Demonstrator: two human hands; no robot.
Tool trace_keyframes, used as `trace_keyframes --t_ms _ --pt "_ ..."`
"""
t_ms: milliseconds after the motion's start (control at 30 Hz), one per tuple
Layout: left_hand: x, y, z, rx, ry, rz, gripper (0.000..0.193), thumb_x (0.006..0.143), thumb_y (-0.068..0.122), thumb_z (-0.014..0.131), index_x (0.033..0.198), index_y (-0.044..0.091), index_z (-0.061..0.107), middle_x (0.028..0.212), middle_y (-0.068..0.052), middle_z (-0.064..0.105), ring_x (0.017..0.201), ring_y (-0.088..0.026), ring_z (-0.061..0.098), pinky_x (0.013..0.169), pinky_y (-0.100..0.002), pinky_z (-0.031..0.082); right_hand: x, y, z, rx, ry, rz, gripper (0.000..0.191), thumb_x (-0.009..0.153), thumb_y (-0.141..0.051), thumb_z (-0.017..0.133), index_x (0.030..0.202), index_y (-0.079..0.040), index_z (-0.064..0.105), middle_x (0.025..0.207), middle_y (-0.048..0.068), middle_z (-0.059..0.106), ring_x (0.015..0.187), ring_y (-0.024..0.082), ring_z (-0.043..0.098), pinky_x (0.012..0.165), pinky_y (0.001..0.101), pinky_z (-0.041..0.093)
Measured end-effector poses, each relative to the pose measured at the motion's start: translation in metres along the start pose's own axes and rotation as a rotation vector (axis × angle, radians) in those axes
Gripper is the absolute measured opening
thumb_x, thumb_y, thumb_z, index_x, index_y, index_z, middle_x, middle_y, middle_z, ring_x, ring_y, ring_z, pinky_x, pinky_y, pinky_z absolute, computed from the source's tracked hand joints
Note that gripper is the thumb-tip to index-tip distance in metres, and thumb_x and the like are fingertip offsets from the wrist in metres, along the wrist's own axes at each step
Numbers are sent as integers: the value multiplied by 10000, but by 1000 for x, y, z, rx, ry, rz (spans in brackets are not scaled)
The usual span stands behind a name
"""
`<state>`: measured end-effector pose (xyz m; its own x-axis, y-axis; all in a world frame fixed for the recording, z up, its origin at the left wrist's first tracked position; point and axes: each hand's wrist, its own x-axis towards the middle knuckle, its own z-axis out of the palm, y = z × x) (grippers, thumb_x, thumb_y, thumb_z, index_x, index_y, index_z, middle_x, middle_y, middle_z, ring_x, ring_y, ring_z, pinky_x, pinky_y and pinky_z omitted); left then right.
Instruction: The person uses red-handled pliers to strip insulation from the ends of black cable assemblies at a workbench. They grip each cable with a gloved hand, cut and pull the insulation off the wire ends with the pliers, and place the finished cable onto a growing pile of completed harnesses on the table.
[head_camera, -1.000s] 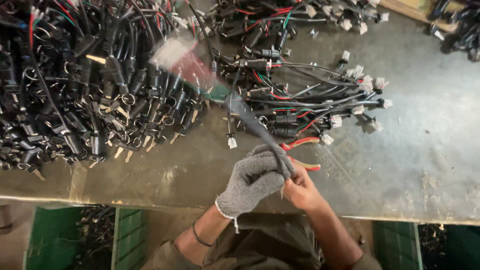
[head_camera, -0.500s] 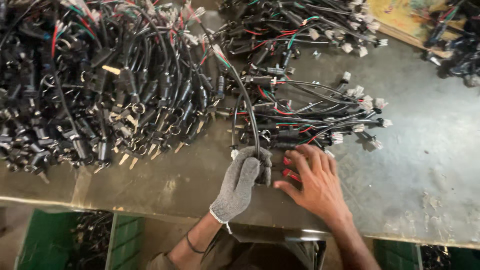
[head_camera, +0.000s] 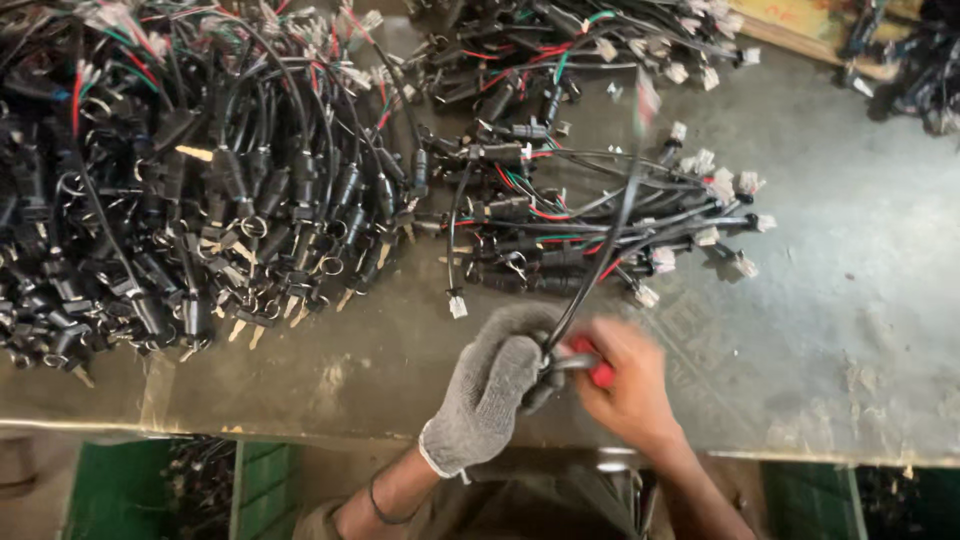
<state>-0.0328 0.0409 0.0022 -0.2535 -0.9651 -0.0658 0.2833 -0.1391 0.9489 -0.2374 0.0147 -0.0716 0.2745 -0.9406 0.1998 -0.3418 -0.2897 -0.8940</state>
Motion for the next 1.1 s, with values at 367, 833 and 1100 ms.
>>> trace_keyframes --t_ms 367,833,1100 --pt "-10 12 17 -100 189 -55 448 1069 240 506 1481 70 469 848 -5 589 724 -79 540 607 -240 469 33 -49 -7 -450 82 -188 505 596 -13 700 1095 -60 643 1032 98 692 955 340 680 739 430 538" --pt "-16 25 -10 489 -62 -59 733 902 148 712 1549 71 378 1064 -77 721 811 -161 702 754 -309 579 26 -23 0 -554 -23 -135 406 533 -130 777 894 -86 598 837 77 622 832 330 644 643 446 488" --pt "-18 -6 -1 742 206 356 734 886 65 814 1526 50 455 1121 -156 682 947 -282 705 844 -351 587 22 -42 9 -420 -44 -86 370 625 -142 791 932 -92 591 841 75 628 818 335 643 642 438 495"
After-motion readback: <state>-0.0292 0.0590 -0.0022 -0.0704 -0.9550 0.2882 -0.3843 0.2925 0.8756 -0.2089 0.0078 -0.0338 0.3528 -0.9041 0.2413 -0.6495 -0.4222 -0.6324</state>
